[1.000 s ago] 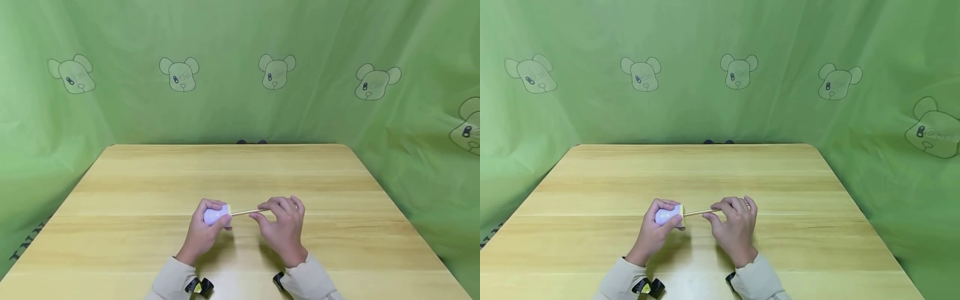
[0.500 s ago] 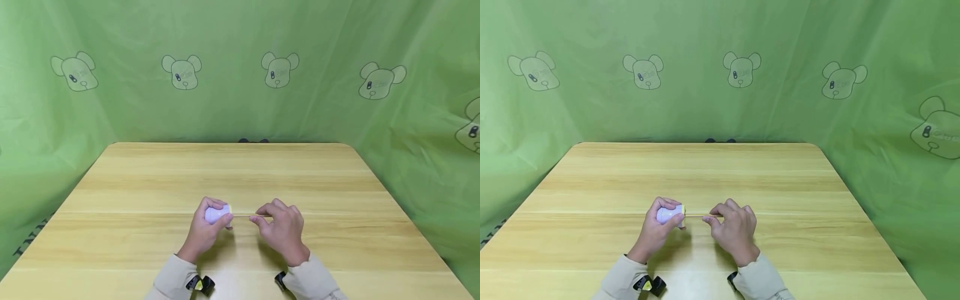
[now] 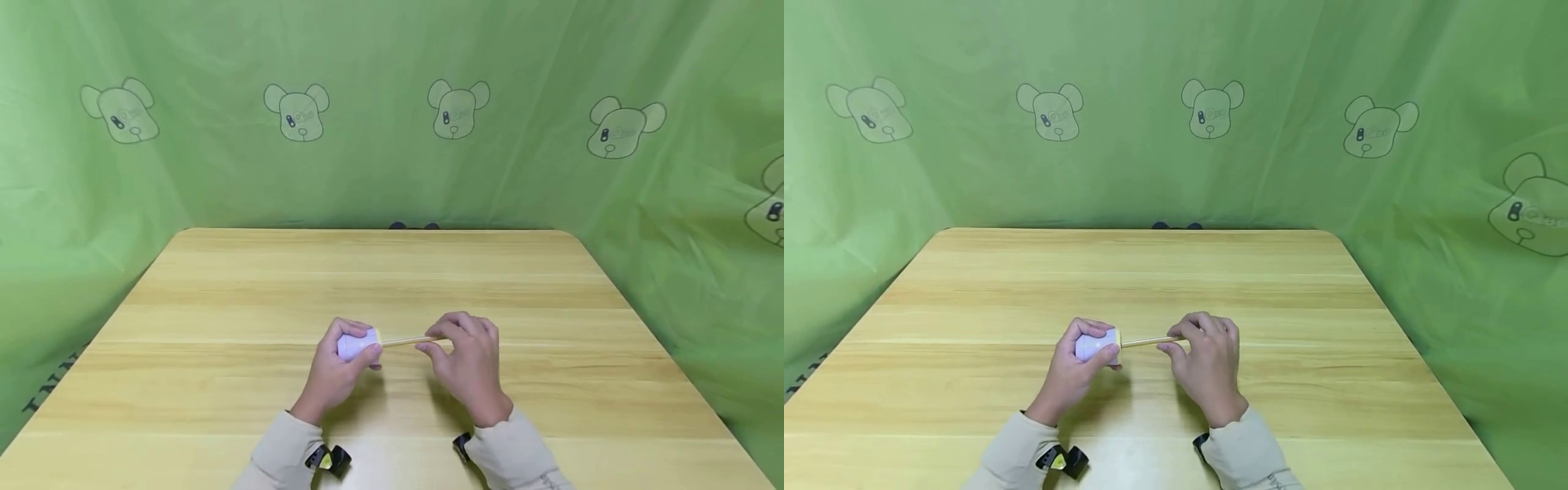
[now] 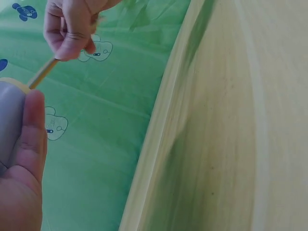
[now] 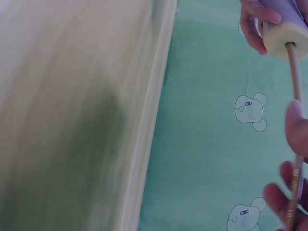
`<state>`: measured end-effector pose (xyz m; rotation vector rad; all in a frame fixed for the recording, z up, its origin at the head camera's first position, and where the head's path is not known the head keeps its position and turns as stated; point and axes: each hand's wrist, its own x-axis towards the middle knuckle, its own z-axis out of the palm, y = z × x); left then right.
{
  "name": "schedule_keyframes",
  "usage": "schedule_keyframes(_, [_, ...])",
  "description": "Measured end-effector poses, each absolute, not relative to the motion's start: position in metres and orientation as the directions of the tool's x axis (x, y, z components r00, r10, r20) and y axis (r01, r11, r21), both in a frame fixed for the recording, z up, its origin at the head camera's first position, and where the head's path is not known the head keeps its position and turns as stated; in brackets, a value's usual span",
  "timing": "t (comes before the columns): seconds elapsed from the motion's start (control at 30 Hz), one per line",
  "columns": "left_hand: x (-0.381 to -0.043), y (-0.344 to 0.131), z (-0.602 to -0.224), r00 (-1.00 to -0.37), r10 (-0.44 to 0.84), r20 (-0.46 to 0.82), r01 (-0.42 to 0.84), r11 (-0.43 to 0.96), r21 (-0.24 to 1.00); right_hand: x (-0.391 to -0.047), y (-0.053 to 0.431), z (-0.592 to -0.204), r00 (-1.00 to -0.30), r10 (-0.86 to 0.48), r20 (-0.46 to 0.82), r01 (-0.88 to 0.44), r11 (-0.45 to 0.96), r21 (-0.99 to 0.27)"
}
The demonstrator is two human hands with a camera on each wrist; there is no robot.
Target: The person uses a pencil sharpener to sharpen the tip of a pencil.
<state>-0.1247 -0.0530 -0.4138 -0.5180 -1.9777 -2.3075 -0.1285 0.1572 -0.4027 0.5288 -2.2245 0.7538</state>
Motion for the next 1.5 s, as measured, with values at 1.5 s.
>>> schedule_keyframes(1.5, [-0.125, -0.052, -0.418, -0.945, 0.151, 0.29, 0.264, -0.172, 0.949, -0.124, 0.148, -0.406, -0.599, -0.054, 0.799, -0.583, 0.713, -0.389])
